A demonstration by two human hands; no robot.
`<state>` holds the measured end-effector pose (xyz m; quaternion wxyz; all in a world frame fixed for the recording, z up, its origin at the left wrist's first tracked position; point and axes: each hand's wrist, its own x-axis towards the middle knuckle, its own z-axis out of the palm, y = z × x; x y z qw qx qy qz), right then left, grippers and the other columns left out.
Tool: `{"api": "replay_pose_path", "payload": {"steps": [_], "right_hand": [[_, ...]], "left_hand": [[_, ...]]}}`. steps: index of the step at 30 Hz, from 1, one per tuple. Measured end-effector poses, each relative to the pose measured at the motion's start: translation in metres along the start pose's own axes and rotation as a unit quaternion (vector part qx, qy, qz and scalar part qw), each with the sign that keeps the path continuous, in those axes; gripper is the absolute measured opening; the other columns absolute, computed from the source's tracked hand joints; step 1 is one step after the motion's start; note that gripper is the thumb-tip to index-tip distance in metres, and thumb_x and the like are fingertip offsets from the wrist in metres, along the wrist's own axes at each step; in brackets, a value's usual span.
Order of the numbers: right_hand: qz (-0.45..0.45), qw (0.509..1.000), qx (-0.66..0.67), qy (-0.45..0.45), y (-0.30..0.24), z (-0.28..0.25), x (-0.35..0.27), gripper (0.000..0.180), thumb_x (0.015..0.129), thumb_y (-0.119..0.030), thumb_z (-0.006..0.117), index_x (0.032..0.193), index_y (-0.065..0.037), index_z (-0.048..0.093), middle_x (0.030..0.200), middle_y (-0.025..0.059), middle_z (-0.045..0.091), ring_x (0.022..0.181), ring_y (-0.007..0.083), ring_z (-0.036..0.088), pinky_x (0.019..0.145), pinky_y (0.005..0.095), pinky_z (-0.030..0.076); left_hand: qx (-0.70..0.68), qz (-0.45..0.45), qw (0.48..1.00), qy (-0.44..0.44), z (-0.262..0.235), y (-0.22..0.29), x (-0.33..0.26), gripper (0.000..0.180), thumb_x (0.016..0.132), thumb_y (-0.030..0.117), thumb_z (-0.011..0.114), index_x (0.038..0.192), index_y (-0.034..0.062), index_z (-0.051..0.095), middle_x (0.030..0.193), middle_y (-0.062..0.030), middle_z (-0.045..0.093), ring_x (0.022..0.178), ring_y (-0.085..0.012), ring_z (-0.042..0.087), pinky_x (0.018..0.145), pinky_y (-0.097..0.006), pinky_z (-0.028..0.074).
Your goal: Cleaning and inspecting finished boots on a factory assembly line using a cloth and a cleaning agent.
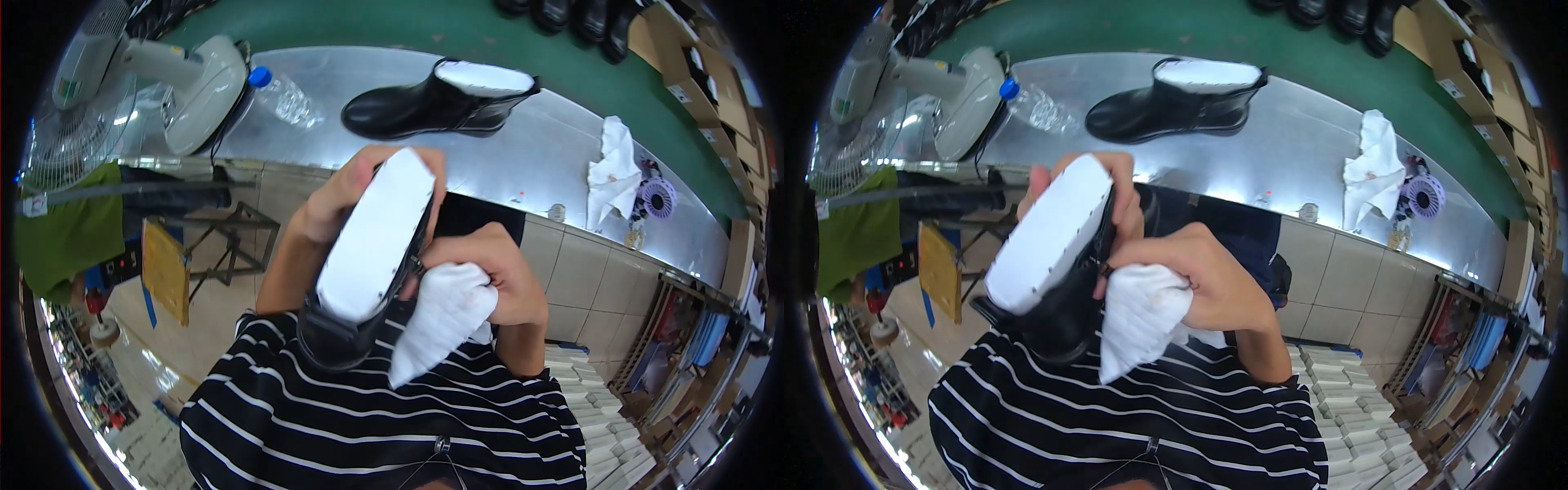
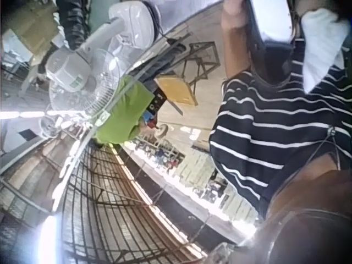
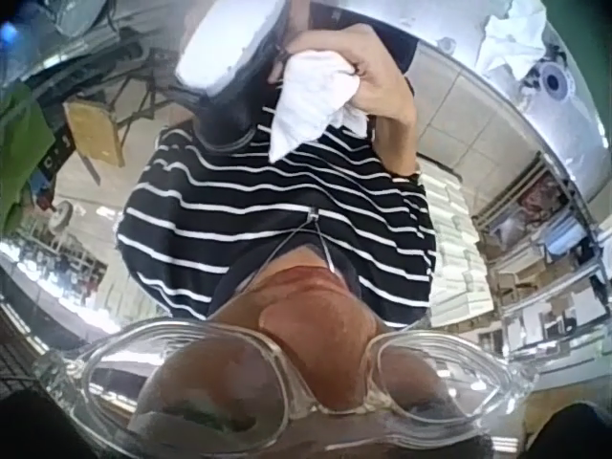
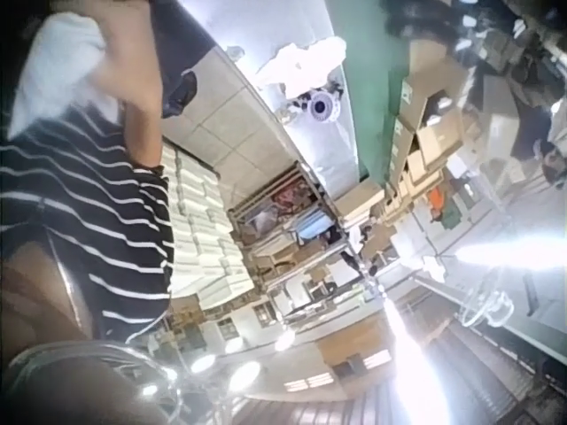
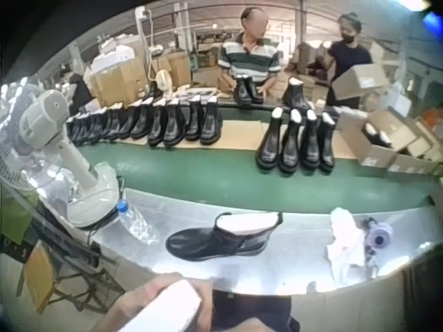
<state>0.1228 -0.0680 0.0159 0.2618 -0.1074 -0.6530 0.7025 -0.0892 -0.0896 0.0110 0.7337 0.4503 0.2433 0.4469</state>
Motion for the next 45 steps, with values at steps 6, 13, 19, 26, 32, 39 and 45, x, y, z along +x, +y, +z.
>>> {"api": "replay_pose_path", "payload": {"steps": [6,13,19,26,32,39,45], "right_hand": [[0.14,0.96,-0.038,0.24,-0.01,-0.05,-0.08,0.041,0.074,-0.015,0.068,0.113,-0.001,0.068,0.107,0.0075,0.069,0.082,0.0089,0.063,0.073,0.0234,0.049],[-0.102,0.852,0.094,0.505,0.005,-0.089,-0.197,0.026,0.099,-0.021,0.049,0.118,-0.003,0.048,0.053,-0.0014,0.035,0.034,0.0075,0.026,0.033,0.0242,0.026],[-0.154,0.87,0.102,0.456,0.0,-0.078,-0.192,0.036,0.101,-0.039,0.047,0.104,-0.003,0.047,0.05,-0.0012,0.034,0.034,0.008,0.026,0.033,0.0235,0.021],[-0.167,0.904,0.121,0.374,0.009,-0.088,-0.185,0.048,0.094,-0.046,0.058,0.083,0.0,0.052,0.052,0.0052,0.047,0.036,0.0107,0.034,0.038,0.0257,0.024],[-0.14,0.938,0.166,0.269,0.016,-0.1,-0.151,0.047,0.09,-0.045,0.06,0.072,-0.002,0.054,0.051,0.0064,0.048,0.036,0.0121,0.037,0.038,0.0275,0.027],[0.118,0.979,0.104,0.128,-0.016,-0.06,-0.077,0.086,0.076,-0.079,0.048,0.079,0.006,0.058,0.05,0.0025,0.045,0.043,0.0066,0.035,0.042,0.0231,0.022],[0.19,0.969,0.053,0.15,-0.042,-0.059,-0.061,0.082,0.086,-0.061,0.049,0.126,0.011,0.054,0.083,0.0081,0.061,0.044,0.0054,0.036,0.041,0.0225,0.027]], "left_hand": [[0.2,0.123,0.945,0.227,0.027,-0.002,0.008,0.077,0.075,0.075,0.062,0.096,0.001,0.055,0.078,-0.0034,0.061,0.073,-0.0119,0.061,0.066,-0.026,0.047],[0.477,0.26,0.783,0.302,0.052,-0.065,0.096,0.059,0.06,0.041,0.092,0.075,0.0039,0.048,0.065,-0.007,0.049,0.056,-0.0225,0.053,0.053,-0.032,0.044],[0.53,0.264,0.747,0.303,0.043,-0.094,0.152,0.058,0.063,0.044,0.089,0.078,0.0022,0.052,0.069,-0.0104,0.054,0.061,-0.0253,0.057,0.054,-0.035,0.046],[0.549,0.422,0.667,0.276,0.01,-0.045,0.104,0.038,0.072,0.02,0.084,0.095,0.0044,0.059,0.097,-0.0107,0.063,0.09,-0.029,0.059,0.08,-0.039,0.048],[0.577,0.189,0.739,0.29,-0.065,-0.024,0.081,0.085,0.055,0.027,0.093,0.125,0.0015,0.052,0.12,-0.0184,0.061,0.117,-0.0347,0.056,0.096,-0.041,0.046],[0.638,0.292,0.702,0.123,-0.067,-0.017,0.082,0.05,0.062,0.009,0.083,0.108,0.0045,0.064,0.107,-0.0114,0.068,0.103,-0.0314,0.065,0.092,-0.04,0.051],[0.758,0.448,0.474,0.033,0.002,0.081,0.043,0.03,0.07,0.01,0.072,0.099,0.0169,0.067,0.107,-0.0014,0.071,0.107,-0.0331,0.066,0.094,-0.051,0.051]]}}
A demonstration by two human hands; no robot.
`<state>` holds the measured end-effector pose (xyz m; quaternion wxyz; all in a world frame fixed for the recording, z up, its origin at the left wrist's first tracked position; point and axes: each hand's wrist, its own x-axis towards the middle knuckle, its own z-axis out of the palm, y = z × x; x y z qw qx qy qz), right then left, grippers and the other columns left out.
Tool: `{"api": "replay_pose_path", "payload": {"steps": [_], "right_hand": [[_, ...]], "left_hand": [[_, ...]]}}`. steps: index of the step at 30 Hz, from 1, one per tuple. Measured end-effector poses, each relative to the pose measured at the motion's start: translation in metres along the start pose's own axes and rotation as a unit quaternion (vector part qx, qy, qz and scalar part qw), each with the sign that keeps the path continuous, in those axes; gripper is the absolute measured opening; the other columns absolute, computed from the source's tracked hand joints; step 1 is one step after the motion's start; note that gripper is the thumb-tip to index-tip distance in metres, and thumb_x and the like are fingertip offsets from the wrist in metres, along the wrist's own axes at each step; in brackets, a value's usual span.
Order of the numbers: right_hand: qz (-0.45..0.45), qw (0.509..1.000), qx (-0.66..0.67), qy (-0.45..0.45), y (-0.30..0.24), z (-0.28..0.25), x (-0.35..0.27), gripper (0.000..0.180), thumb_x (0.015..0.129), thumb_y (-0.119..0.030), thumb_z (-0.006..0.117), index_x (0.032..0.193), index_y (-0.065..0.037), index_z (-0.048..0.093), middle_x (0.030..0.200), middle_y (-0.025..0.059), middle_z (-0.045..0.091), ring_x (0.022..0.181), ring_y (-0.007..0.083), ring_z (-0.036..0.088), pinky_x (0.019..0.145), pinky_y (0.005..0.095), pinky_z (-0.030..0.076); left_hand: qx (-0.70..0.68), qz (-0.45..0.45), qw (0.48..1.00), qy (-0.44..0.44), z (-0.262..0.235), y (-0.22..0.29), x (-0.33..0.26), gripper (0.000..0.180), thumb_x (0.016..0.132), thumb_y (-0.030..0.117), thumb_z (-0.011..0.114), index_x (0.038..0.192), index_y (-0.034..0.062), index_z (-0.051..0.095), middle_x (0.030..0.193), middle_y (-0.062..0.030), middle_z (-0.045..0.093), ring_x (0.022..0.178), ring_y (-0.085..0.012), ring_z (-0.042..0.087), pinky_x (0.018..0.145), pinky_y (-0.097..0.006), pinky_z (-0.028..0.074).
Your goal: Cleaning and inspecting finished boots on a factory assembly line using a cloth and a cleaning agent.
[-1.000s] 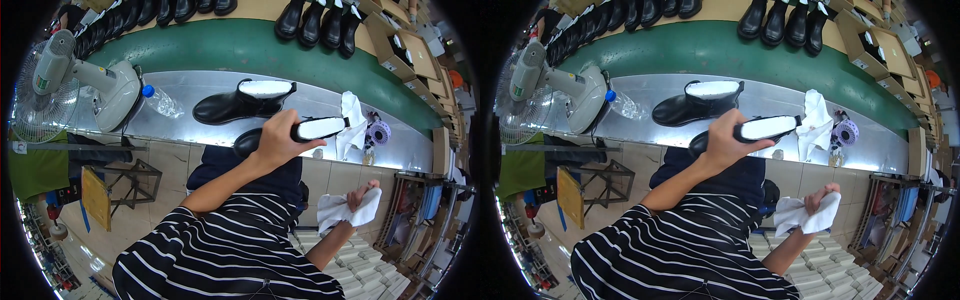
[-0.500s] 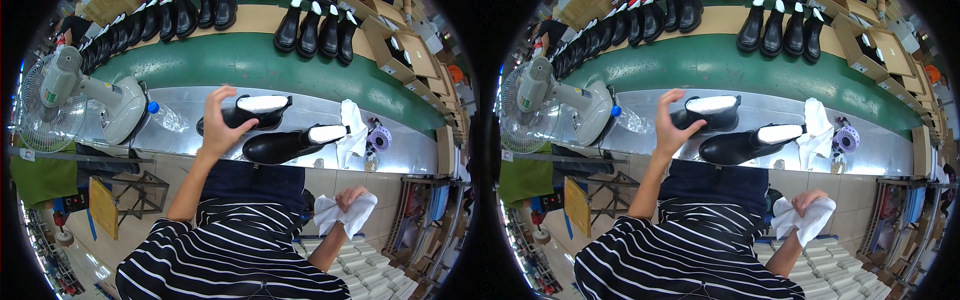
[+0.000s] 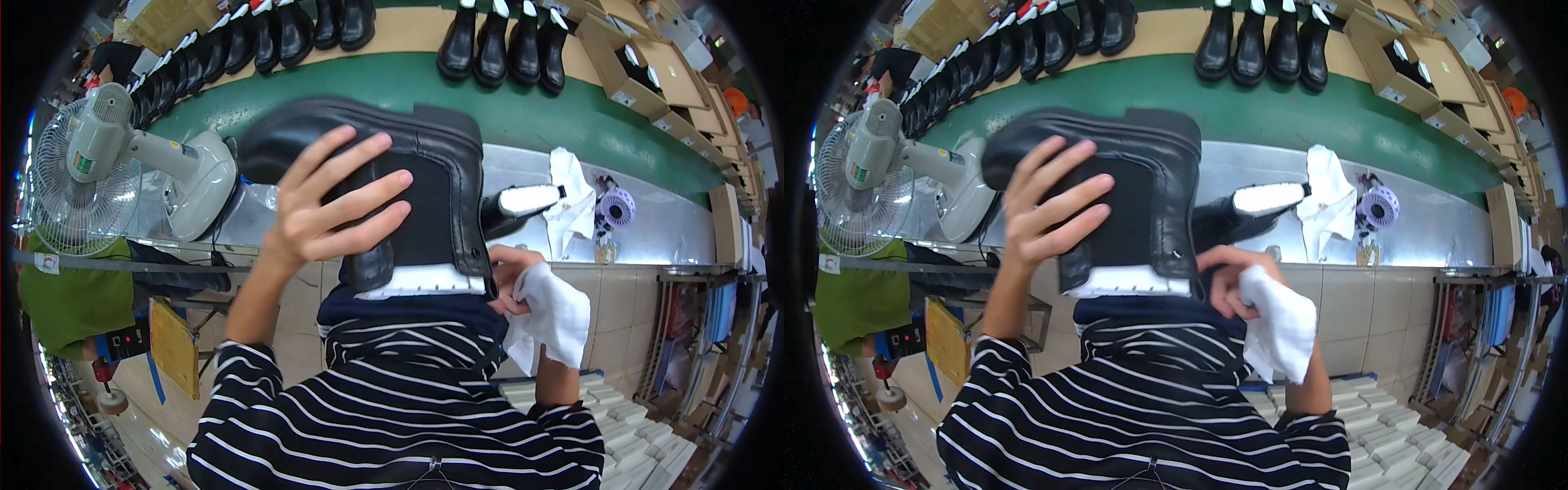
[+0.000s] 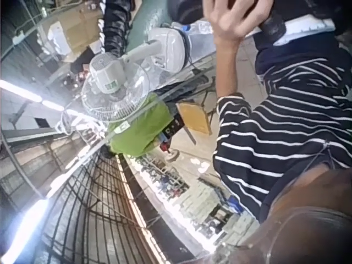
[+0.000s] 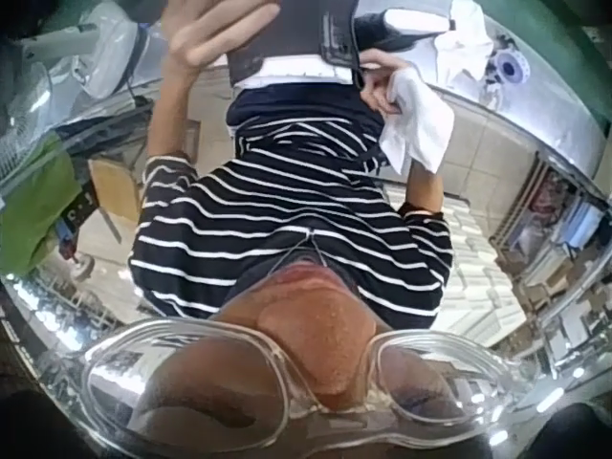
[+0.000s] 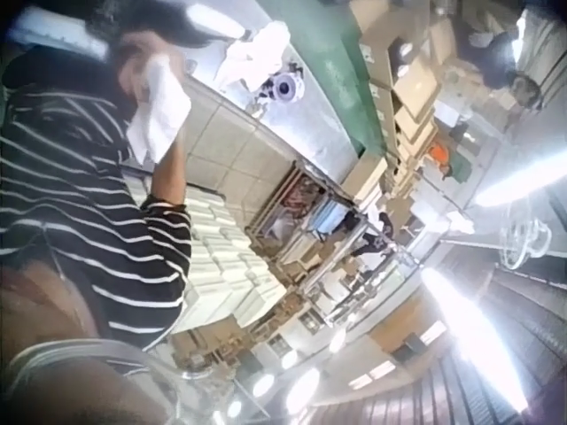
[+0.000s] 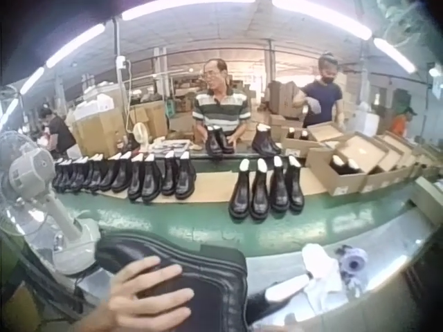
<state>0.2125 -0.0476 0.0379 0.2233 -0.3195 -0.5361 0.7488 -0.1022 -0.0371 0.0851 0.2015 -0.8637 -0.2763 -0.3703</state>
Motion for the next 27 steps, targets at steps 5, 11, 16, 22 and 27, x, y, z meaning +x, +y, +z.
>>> {"api": "replay_pose_path", "payload": {"steps": [5,11,16,22,27], "right_hand": [[-0.002,1.0,-0.01,-0.007,-0.058,0.048,0.004,0.051,0.08,-0.033,0.055,0.116,0.002,0.064,0.072,0.0047,0.064,0.065,0.0116,0.061,0.061,0.0262,0.047],[-0.036,0.977,-0.18,-0.106,-0.051,0.041,0.025,0.03,0.071,-0.02,0.07,0.087,0.004,0.064,0.073,0.0109,0.064,0.066,0.0158,0.065,0.061,0.0293,0.047],[-0.061,0.967,-0.196,-0.153,-0.044,0.036,0.025,0.039,0.07,-0.026,0.073,0.094,0.004,0.066,0.072,0.0035,0.064,0.066,0.0073,0.059,0.058,0.0246,0.044],[-0.056,0.964,-0.186,-0.183,-0.048,0.04,0.027,0.031,0.07,-0.021,0.069,0.085,0.005,0.061,0.069,0.0125,0.061,0.064,0.0176,0.063,0.059,0.03,0.045],[-0.039,0.968,-0.169,-0.18,-0.053,0.039,0.027,0.031,0.074,-0.023,0.069,0.085,0.005,0.061,0.072,0.0111,0.063,0.066,0.0139,0.063,0.061,0.0294,0.046]], "left_hand": [[0.037,0.086,0.996,-0.012,-0.036,0.004,0.025,0.027,0.066,0.018,0.073,0.092,0.0226,0.067,0.104,0.0011,0.072,0.102,-0.0331,0.068,0.095,-0.051,0.051],[0.041,0.118,0.986,-0.106,-0.063,0.009,0.029,0.035,0.071,0.018,0.071,0.103,0.0221,0.058,0.109,-0.0005,0.067,0.105,-0.0396,0.066,0.098,-0.058,0.048],[0.053,0.142,0.981,-0.122,-0.068,0.01,0.026,0.037,0.069,0.019,0.071,0.103,0.0238,0.058,0.108,0.0008,0.068,0.104,-0.0393,0.066,0.099,-0.059,0.048],[0.023,0.147,0.981,-0.121,-0.07,0.005,0.024,0.04,0.066,0.018,0.072,0.103,0.023,0.058,0.107,-0.0009,0.068,0.104,-0.0404,0.066,0.098,-0.06,0.048],[0.024,0.154,0.981,-0.113,-0.069,0.002,0.022,0.041,0.066,0.017,0.071,0.104,0.0209,0.057,0.109,-0.0028,0.067,0.104,-0.0426,0.065,0.097,-0.061,0.049]]}}
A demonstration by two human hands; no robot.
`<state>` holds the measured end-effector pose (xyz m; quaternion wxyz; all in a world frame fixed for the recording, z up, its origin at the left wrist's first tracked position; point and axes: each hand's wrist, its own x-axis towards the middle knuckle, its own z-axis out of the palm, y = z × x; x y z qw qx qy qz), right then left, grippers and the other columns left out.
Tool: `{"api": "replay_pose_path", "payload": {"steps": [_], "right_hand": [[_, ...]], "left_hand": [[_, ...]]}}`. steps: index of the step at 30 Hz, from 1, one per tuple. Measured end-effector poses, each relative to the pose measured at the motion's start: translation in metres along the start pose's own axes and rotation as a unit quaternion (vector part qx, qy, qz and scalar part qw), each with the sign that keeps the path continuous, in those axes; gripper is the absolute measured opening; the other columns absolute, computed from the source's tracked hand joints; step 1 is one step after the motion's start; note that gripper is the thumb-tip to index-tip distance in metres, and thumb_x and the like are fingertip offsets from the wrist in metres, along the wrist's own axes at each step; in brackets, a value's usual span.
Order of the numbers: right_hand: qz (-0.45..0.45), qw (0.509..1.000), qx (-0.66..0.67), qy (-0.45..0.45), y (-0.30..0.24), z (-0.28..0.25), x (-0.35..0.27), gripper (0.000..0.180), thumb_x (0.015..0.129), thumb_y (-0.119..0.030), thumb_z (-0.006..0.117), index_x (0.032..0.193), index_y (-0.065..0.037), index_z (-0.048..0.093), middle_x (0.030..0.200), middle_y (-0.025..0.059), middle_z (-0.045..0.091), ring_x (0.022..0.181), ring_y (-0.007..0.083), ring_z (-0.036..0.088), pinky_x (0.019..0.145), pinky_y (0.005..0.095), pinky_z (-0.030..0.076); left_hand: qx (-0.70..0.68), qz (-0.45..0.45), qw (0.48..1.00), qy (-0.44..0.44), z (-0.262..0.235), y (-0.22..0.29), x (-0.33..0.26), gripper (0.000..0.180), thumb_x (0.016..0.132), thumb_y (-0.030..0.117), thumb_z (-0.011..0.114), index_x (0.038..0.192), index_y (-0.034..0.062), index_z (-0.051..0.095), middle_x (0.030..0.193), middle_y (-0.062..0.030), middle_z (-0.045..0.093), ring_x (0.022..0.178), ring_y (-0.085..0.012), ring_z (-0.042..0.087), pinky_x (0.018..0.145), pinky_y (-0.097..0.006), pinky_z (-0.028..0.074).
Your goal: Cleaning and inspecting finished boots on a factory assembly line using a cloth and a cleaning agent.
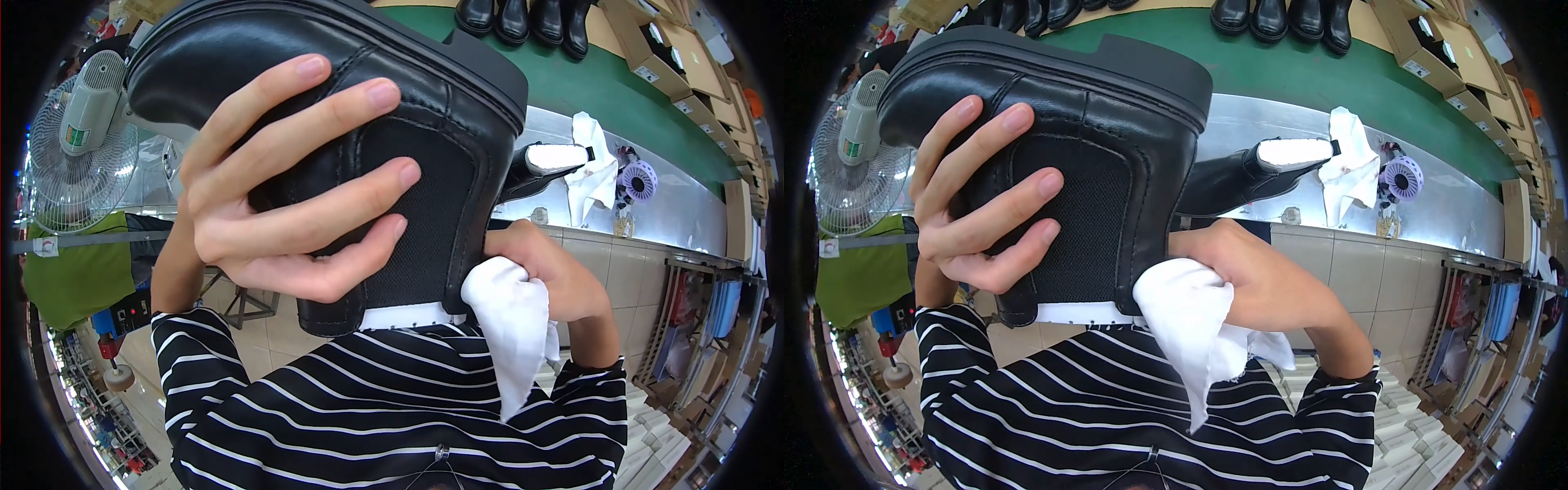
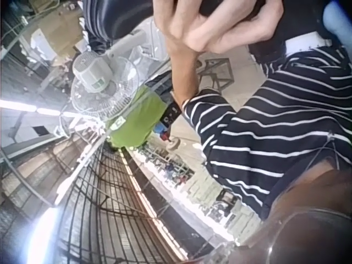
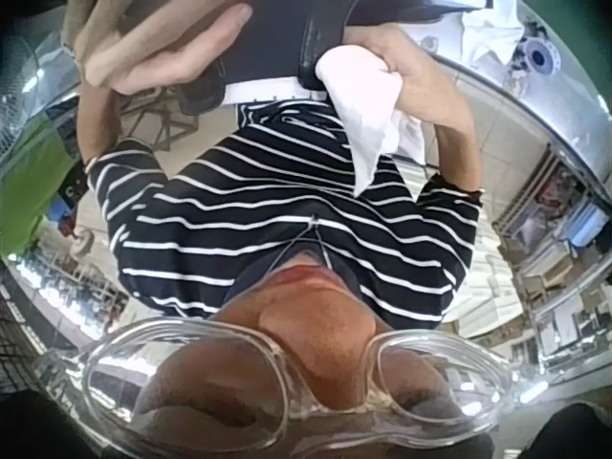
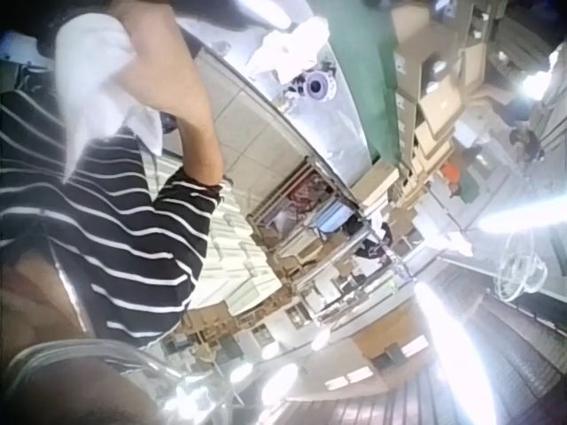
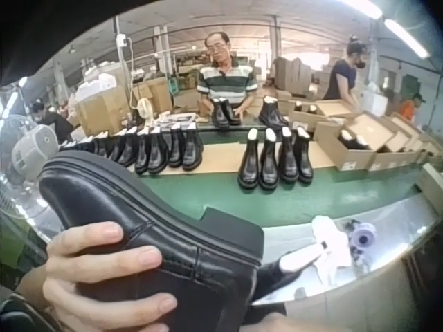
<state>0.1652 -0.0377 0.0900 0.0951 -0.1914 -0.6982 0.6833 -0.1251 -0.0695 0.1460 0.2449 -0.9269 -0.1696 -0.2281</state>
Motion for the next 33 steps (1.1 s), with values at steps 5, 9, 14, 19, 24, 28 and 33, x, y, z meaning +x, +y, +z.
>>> {"api": "replay_pose_path", "payload": {"steps": [5,9,14,19,24,28,33], "right_hand": [[-0.021,0.999,0.028,0.022,0.005,0.003,0.001,0.03,0.075,-0.023,0.068,0.085,0.004,0.061,0.073,0.0117,0.064,0.066,0.0158,0.063,0.06,0.0294,0.046],[-0.013,1.0,0.015,-0.014,0.008,0.003,0.003,0.03,0.076,-0.023,0.069,0.086,0.004,0.061,0.073,0.0107,0.063,0.065,0.017,0.062,0.06,0.0297,0.045],[-0.012,0.999,-0.025,-0.018,0.007,0.001,0.002,0.031,0.075,-0.022,0.069,0.089,0.004,0.061,0.072,0.0099,0.062,0.064,0.0162,0.061,0.06,0.0298,0.045],[-0.019,1.0,0.001,-0.015,0.009,0.001,0.002,0.031,0.075,-0.025,0.07,0.083,0.004,0.06,0.069,0.0095,0.06,0.063,0.0147,0.06,0.06,0.0293,0.045],[0.014,0.998,0.061,-0.004,0.005,0.0,0.001,0.032,0.076,-0.026,0.07,0.083,0.003,0.061,0.07,0.0101,0.06,0.064,0.0147,0.06,0.06,0.0291,0.045],[-0.024,0.999,0.044,-0.01,0.007,0.002,0.004,0.031,0.077,-0.026,0.07,0.083,0.003,0.061,0.072,0.0101,0.061,0.065,0.0137,0.06,0.06,0.0288,0.044],[-0.004,0.999,0.033,-0.002,0.003,0.001,0.001,0.032,0.075,-0.024,0.07,0.088,0.005,0.063,0.073,0.009,0.065,0.064,0.0136,0.063,0.058,0.028,0.047]], "left_hand": [[0.002,0.007,1.0,0.002,0.004,-0.001,-0.001,0.041,0.065,0.019,0.071,0.105,0.0207,0.057,0.109,-0.0036,0.067,0.103,-0.0431,0.065,0.097,-0.061,0.049],[-0.001,0.004,1.0,0.01,0.002,0.0,-0.004,0.043,0.064,0.019,0.071,0.105,0.0207,0.057,0.109,-0.0035,0.067,0.103,-0.0433,0.066,0.096,-0.061,0.049],[-0.015,0.019,1.0,0.012,0.005,-0.003,-0.003,0.046,0.063,0.019,0.071,0.107,0.0216,0.056,0.11,-0.0028,0.066,0.103,-0.0432,0.066,0.096,-0.06,0.049],[-0.01,-0.018,1.0,0.006,0.002,0.003,0.001,0.048,0.063,0.019,0.071,0.108,0.0224,0.055,0.113,-0.0018,0.064,0.104,-0.0424,0.065,0.097,-0.06,0.048],[0.002,-0.02,1.0,-0.004,0.0,0.002,-0.001,0.048,0.064,0.021,0.071,0.109,0.0222,0.054,0.114,-0.0027,0.064,0.105,-0.0429,0.064,0.098,-0.06,0.048],[0.003,-0.014,1.0,-0.007,-0.001,-0.001,-0.002,0.046,0.065,0.023,0.069,0.109,0.022,0.054,0.114,-0.0041,0.064,0.105,-0.0449,0.064,0.097,-0.06,0.048],[-0.014,-0.016,1.0,0.0,0.0,0.0,0.0,0.049,0.066,0.02,0.071,0.111,0.0221,0.053,0.115,-0.0045,0.063,0.107,-0.0461,0.063,0.099,-0.062,0.046]]}}
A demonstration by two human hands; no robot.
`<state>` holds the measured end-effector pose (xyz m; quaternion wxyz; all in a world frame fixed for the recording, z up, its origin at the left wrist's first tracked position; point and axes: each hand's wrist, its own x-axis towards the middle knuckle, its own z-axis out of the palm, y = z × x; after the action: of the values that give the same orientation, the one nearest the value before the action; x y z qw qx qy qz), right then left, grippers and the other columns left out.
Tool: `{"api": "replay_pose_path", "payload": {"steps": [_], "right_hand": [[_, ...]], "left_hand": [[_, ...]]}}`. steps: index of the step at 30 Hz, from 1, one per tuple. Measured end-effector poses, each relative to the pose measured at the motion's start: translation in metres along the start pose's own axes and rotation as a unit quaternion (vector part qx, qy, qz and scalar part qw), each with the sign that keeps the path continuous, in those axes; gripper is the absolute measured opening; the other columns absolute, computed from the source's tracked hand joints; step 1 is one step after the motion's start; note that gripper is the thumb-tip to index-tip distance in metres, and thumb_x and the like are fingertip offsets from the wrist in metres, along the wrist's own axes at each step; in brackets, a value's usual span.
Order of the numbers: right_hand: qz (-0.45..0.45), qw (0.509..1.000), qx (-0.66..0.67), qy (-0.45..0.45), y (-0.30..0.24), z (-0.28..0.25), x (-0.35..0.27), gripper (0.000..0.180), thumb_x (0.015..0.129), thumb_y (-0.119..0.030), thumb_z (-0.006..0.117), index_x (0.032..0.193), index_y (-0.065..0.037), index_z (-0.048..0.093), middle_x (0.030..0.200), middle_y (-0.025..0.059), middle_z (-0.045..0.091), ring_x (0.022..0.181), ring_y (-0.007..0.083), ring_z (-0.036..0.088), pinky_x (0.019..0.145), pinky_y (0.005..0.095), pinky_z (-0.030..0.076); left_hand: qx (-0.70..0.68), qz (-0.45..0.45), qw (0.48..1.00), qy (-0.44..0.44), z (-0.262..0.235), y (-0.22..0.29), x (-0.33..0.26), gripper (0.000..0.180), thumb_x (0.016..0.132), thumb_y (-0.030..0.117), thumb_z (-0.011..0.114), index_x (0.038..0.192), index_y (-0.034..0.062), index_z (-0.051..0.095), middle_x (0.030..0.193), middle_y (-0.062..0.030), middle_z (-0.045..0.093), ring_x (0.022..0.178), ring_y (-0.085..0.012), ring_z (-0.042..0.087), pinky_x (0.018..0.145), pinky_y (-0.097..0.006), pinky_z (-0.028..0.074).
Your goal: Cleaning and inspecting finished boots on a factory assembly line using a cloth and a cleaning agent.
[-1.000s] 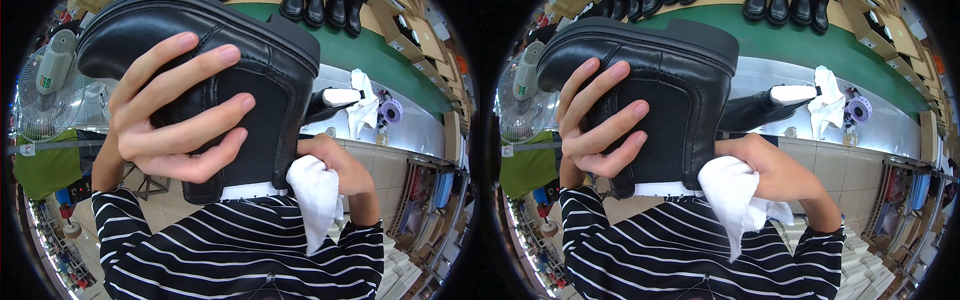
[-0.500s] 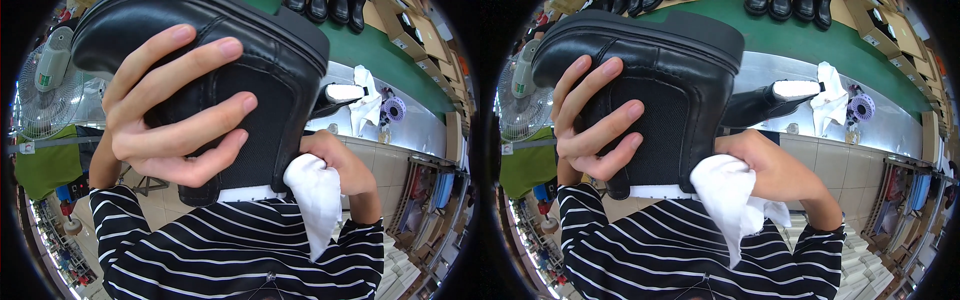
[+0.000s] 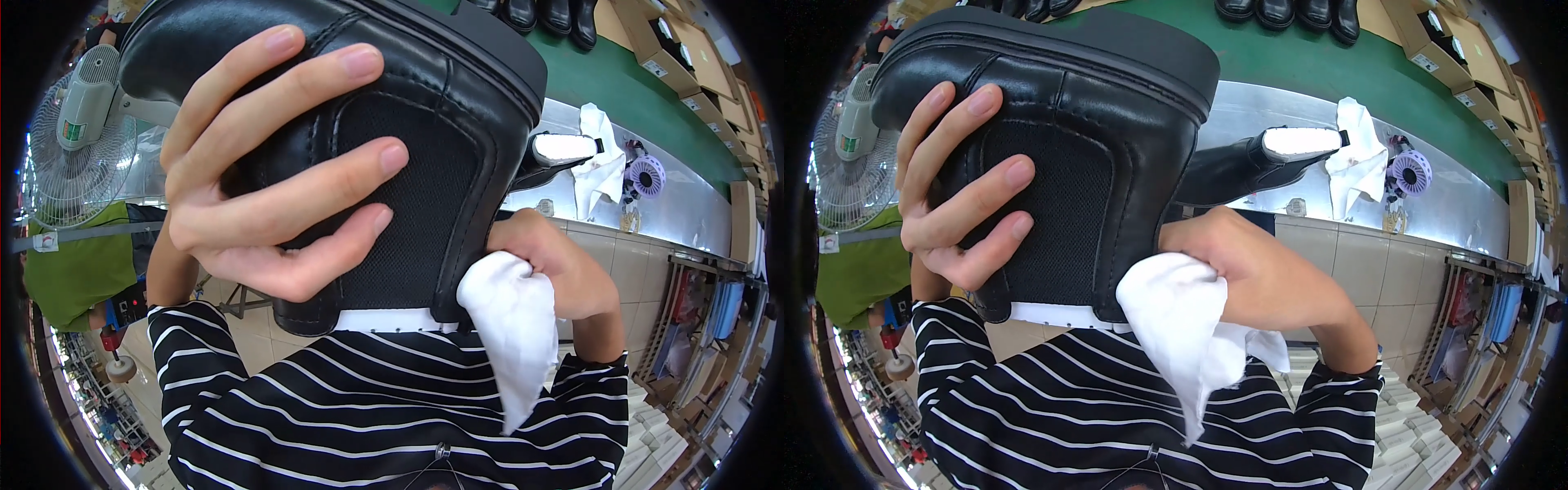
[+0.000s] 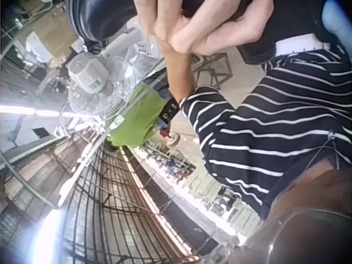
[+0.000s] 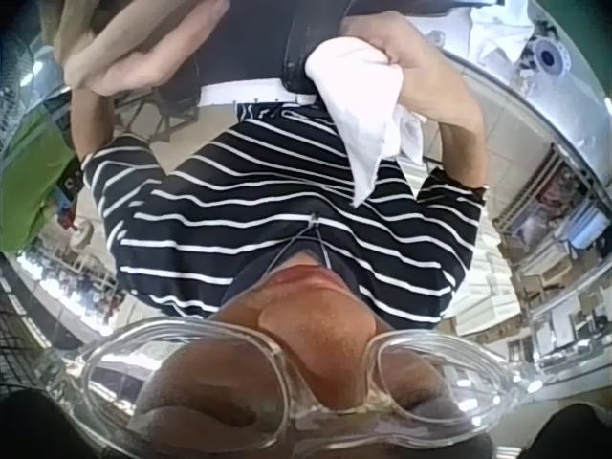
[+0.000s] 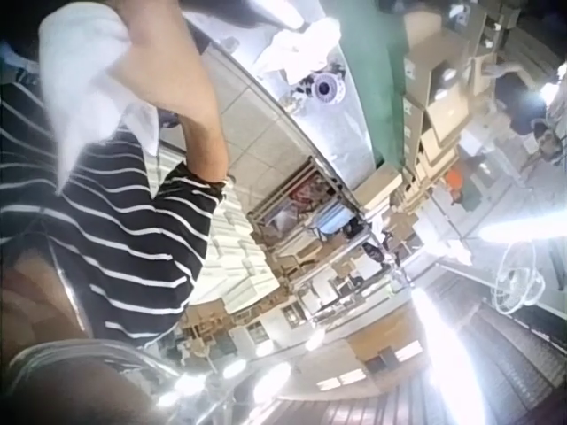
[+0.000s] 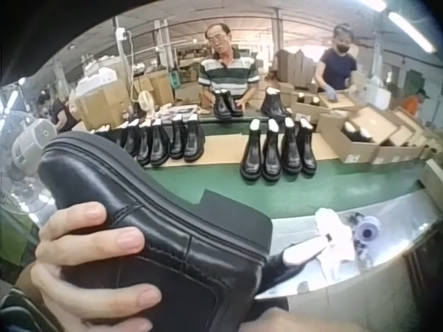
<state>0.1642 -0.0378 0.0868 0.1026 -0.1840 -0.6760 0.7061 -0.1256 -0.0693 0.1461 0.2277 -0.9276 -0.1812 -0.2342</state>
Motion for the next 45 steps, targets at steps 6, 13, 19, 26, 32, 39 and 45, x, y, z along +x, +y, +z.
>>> {"api": "replay_pose_path", "payload": {"steps": [6,13,19,26,32,39,45], "right_hand": [[-0.057,0.993,0.103,-0.004,0.014,0.003,-0.012,0.055,0.082,-0.033,0.068,0.115,0.008,0.059,0.084,0.0117,0.069,0.07,0.0178,0.066,0.064,0.0272,0.049],[-0.167,0.977,0.121,-0.062,0.015,0.003,-0.005,0.067,0.092,-0.046,0.062,0.122,0.013,0.05,0.065,0.0127,0.064,0.05,0.0138,0.058,0.047,0.0254,0.044],[-0.096,0.993,0.062,0.027,-0.006,0.01,0.004,0.057,0.079,-0.033,0.07,0.117,0.007,0.057,0.074,0.0096,0.067,0.062,0.0148,0.062,0.057,0.027,0.047],[-0.072,0.971,0.164,0.157,-0.003,0.008,-0.016,0.059,0.08,-0.041,0.068,0.119,0.002,0.059,0.066,-0.0017,0.056,0.053,0.0042,0.048,0.049,0.0181,0.034],[-0.151,0.826,-0.112,0.531,0.01,0.01,-0.007,0.062,0.081,-0.018,0.069,0.136,0.0,0.048,0.106,0.0096,0.06,0.05,-0.0021,0.035,0.048,0.0139,0.026],[-0.179,0.822,-0.239,0.485,0.007,0.027,0.032,0.108,0.063,-0.021,0.087,0.151,-0.001,0.027,0.123,0.0248,0.06,0.049,0.0027,0.043,0.048,0.0184,0.033],[-0.114,0.797,-0.321,0.498,-0.004,0.017,0.047,0.103,0.064,-0.018,0.083,0.15,-0.002,0.029,0.115,0.0239,0.063,0.056,0.005,0.049,0.055,0.0189,0.039]], "left_hand": [[0.067,0.017,0.997,0.032,0.001,-0.001,-0.017,0.064,0.063,0.024,0.076,0.121,0.0227,0.048,0.124,-0.0062,0.057,0.112,-0.0487,0.058,0.102,-0.065,0.043],[0.018,-0.064,0.997,0.041,0.001,0.01,-0.028,0.061,0.074,0.028,0.073,0.128,0.0284,0.046,0.132,-0.0079,0.053,0.123,-0.0481,0.05,0.106,-0.064,0.038],[0.037,-0.069,0.997,0.017,0.001,0.006,-0.029,0.05,0.08,0.03,0.066,0.126,0.0339,0.048,0.136,-0.0051,0.052,0.126,-0.0422,0.05,0.111,-0.058,0.035],[-0.011,-0.114,0.993,-0.038,-0.02,-0.002,-0.007,0.041,0.079,0.027,0.067,0.116,0.0097,0.058,0.118,-0.0146,0.065,0.111,-0.0407,0.062,0.101,-0.055,0.046],[-0.273,-0.364,0.891,-0.002,0.033,0.002,-0.015,0.076,0.055,0.028,0.093,0.115,-0.0042,0.06,0.105,-0.0177,0.067,0.096,-0.0336,0.066,0.086,-0.034,0.051],[-0.439,-0.509,0.739,0.04,0.059,0.028,0.002,0.066,0.059,0.021,0.09,0.112,-0.0055,0.06,0.108,-0.0188,0.068,0.097,-0.0241,0.066,0.089,-0.033,0.05],[-0.411,-0.569,0.711,0.042,0.069,0.037,0.008,0.059,0.058,0.008,0.086,0.109,-0.0061,0.063,0.103,-0.0137,0.07,0.092,-0.0156,0.065,0.085,-0.03,0.051]]}}
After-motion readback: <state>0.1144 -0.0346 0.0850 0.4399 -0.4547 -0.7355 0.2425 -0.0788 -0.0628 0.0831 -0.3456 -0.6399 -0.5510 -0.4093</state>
